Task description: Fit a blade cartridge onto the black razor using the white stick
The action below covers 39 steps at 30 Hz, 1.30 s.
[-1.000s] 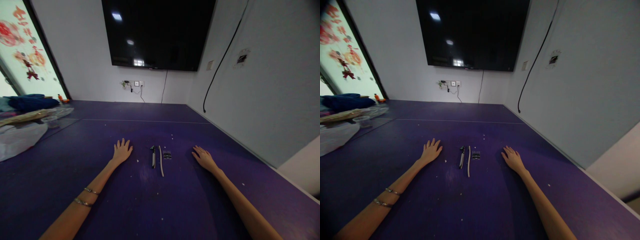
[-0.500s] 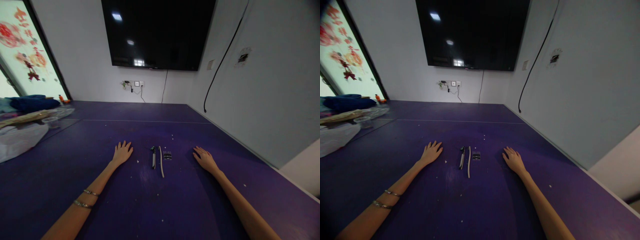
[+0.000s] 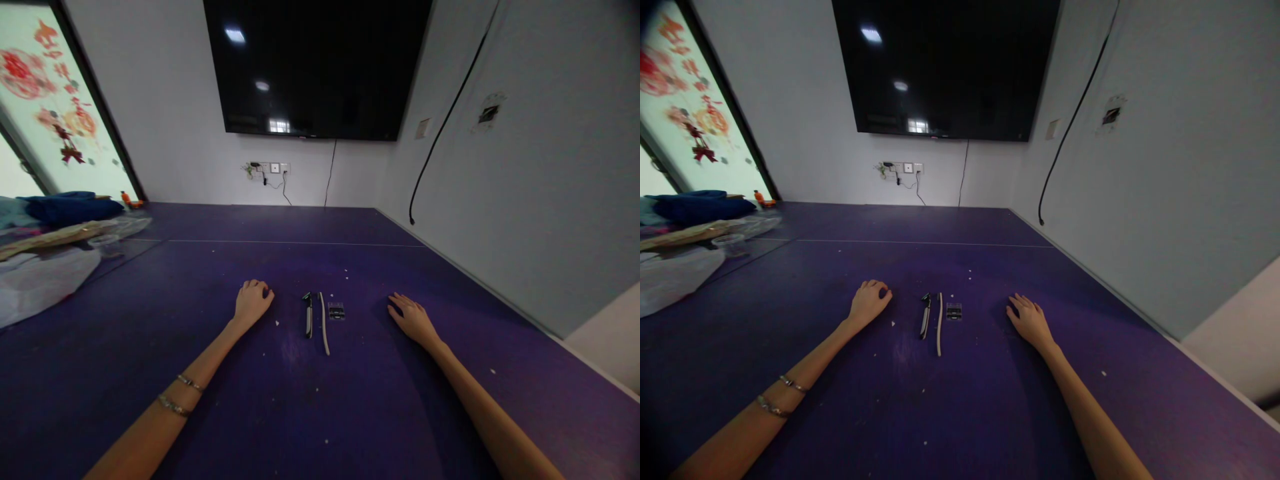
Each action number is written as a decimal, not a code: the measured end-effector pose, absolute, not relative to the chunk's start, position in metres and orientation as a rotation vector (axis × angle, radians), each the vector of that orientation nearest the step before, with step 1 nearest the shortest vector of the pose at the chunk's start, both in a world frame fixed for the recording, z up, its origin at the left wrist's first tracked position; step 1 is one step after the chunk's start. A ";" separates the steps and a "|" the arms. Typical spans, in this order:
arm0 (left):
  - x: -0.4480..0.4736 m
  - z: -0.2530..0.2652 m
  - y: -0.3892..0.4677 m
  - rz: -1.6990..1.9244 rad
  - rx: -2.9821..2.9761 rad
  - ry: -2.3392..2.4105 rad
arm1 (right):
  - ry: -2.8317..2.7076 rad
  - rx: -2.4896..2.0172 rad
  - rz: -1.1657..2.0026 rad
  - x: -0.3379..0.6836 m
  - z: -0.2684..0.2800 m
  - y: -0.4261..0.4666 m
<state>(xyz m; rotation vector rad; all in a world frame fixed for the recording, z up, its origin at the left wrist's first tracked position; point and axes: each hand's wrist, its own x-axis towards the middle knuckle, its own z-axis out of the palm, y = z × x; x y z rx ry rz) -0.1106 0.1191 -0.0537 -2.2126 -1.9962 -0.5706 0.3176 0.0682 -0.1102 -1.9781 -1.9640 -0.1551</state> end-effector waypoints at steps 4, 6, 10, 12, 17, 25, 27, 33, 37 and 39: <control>-0.070 -0.042 0.101 -0.533 -2.422 -2.035 | -1.950 -1.964 -0.159 0.319 -0.112 0.068; -0.049 -0.041 0.093 -0.403 -2.551 -2.080 | -1.951 -1.964 -0.161 0.319 -0.112 0.068; -0.020 -0.043 0.088 -0.298 -2.607 -2.076 | -1.952 -1.974 -0.172 0.318 -0.110 0.067; -0.014 -0.043 0.089 -0.306 -2.618 -2.104 | -1.953 -1.980 -0.169 0.318 -0.109 0.066; -0.011 -0.043 0.094 -0.427 -2.656 -2.210 | -1.954 -1.978 -0.151 0.316 -0.106 0.066; -0.035 -0.033 0.111 -0.981 -2.892 -2.581 | -1.948 -1.977 -0.145 0.316 -0.106 0.066; -0.042 -0.032 0.118 -1.205 -2.871 -2.676 | -1.949 -1.972 -0.149 0.316 -0.106 0.066; -0.053 -0.040 0.134 -1.772 -2.657 -2.929 | -1.967 -1.977 -0.153 0.317 -0.105 0.066; -0.052 -0.046 0.140 -1.968 -2.539 -3.163 | -1.958 -1.988 -0.157 0.315 -0.103 0.065; -0.052 -0.048 0.143 -2.025 -2.492 -3.285 | -1.960 -1.992 -0.156 0.314 -0.102 0.065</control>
